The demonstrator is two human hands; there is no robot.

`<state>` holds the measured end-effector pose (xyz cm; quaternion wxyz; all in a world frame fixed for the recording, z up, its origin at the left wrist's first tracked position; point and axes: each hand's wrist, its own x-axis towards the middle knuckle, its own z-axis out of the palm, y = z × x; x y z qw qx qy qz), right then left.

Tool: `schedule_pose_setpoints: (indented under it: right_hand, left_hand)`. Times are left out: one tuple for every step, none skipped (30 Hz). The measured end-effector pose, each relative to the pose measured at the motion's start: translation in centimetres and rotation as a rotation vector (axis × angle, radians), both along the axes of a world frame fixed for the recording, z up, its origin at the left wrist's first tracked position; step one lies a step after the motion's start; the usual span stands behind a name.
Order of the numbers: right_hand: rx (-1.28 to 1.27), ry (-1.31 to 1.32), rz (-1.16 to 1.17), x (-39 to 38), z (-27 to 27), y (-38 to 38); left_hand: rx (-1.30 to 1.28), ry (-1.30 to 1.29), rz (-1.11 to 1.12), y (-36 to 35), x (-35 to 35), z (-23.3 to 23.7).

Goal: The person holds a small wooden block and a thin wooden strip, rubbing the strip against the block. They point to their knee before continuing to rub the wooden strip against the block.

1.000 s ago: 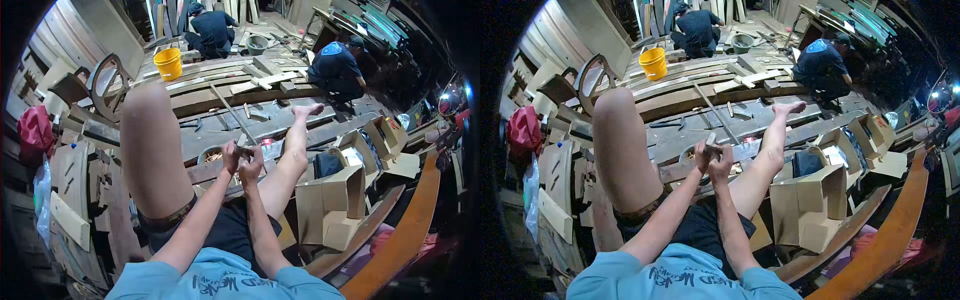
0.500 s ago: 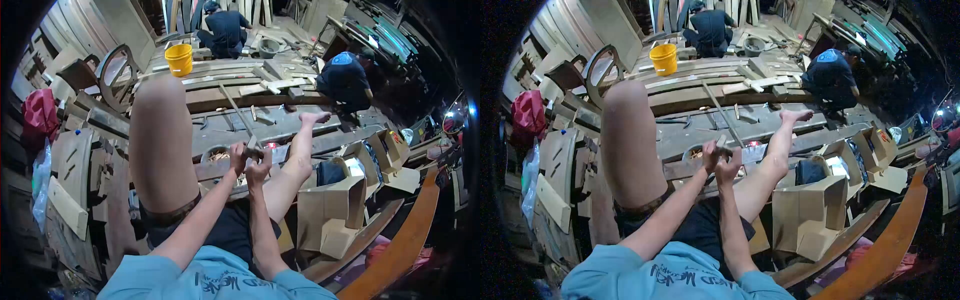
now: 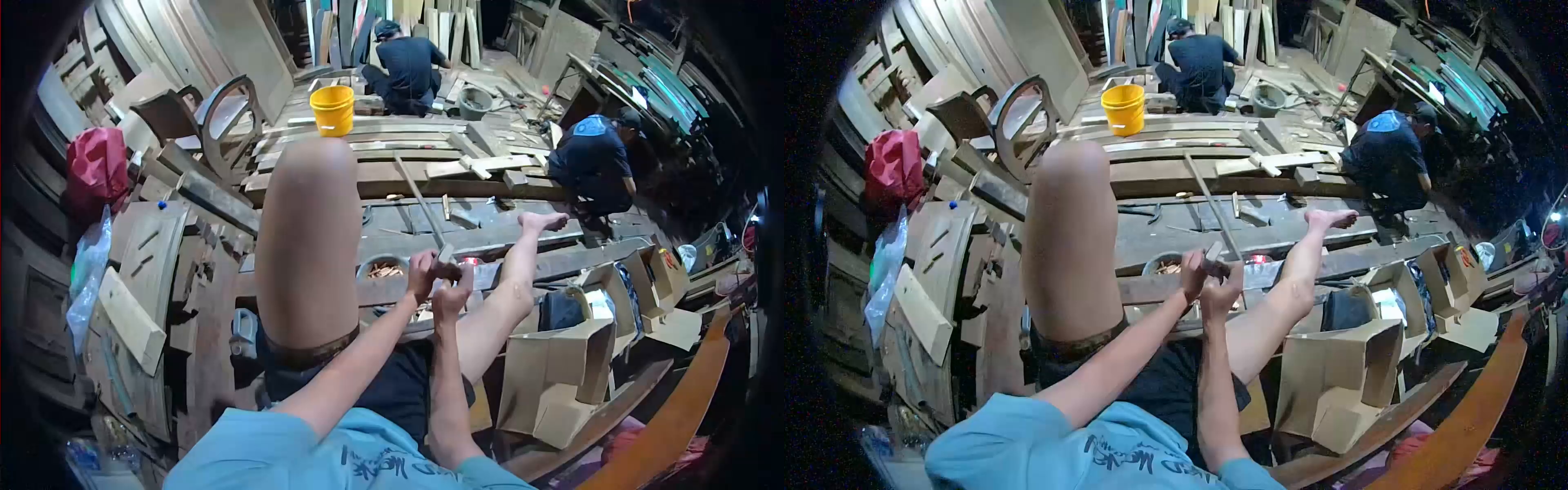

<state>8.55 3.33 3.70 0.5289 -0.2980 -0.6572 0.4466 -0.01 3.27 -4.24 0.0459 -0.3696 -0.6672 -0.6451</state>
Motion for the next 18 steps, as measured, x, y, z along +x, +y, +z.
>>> schedule_pose_setpoints:
  right_hand:
    - [-0.047, -0.057, 0.043, -0.1, 0.1, 0.0]
    - [-0.051, -0.079, 0.065, -0.2, 0.5, 0.0]
    - [-0.05, -0.101, 0.088, -0.1, 0.8, 0.0]
    - [-0.004, -0.004, 0.059, -0.2, 0.4, 0.3]
    - [-0.037, 0.087, 0.004, -0.1, 2.1, -0.6]
    - [-0.011, 0.069, 0.006, -0.4, 1.2, -0.2]
    - [0.001, 0.042, -0.002, -0.1, 0.7, -0.2]
    - [-0.055, -0.069, 0.061, 0.1, 0.5, -0.1]
    - [-0.049, -0.053, 0.056, -0.3, 0.6, 0.2]
    - [0.026, -0.038, 0.037, -0.3, 0.9, 0.2]
    - [0.101, -0.032, 0.023, -0.2, 0.8, 0.2]
    - [-0.012, 0.123, 0.025, -0.7, -0.1, 0.5]
    - [0.004, 0.11, 0.008, -0.4, -0.6, 0.6]
    - [-0.003, 0.009, 0.036, -0.2, -1.1, 0.7]
    - [-0.01, -0.08, 0.055, -0.2, -1.5, 0.8]
    - [-0.06, -0.1, 0.101, -0.3, -1.1, 0.6]
    - [0.003, -0.096, 0.05, -0.5, -0.7, 0.4]
    - [0.017, -0.018, 0.03, -0.4, -0.3, 0.4]
  left_hand:
    - [-0.011, 0.131, 0.091, -0.2, 0.0, 0.3]
    - [-0.009, 0.203, 0.151, -0.2, -0.2, 1.0]
    - [-0.039, 0.464, 0.26, 0.3, -0.9, 0.0]
    - [0.015, 0.262, 0.116, -0.1, -0.1, 1.3]
    - [0.07, 0.056, -0.02, -0.4, 0.5, 2.3]
    - [0.023, 0.124, 0.003, -0.6, 0.7, 2.5]
    - [0.056, 0.408, 0.267, -0.4, 0.5, 2.7]
    - [0.016, 0.267, 0.173, -1.2, 1.1, 2.8]
    - [-0.007, 0.142, 0.081, -1.2, 0.8, 3.4]
    - [0.012, 0.2, 0.108, -0.7, 0.5, 3.0]
    - [0.03, 0.248, 0.142, -0.1, 0.2, 1.5]
    - [0.037, 0.495, 0.195, 0.5, -0.6, 0.0]
    - [0.035, 0.485, 0.209, 0.7, -0.5, -0.1]
    - [0.001, 0.321, 0.163, 0.6, -0.1, -0.5]
    - [0.002, 0.363, 0.19, 0.6, -0.5, -0.5]
    - [0.003, 0.405, 0.217, 0.4, -0.8, 0.0]
    - [0.005, 0.446, 0.246, 0.2, -1.0, 0.4]
    - [0.011, 0.41, 0.179, 0.1, -0.7, 0.6]
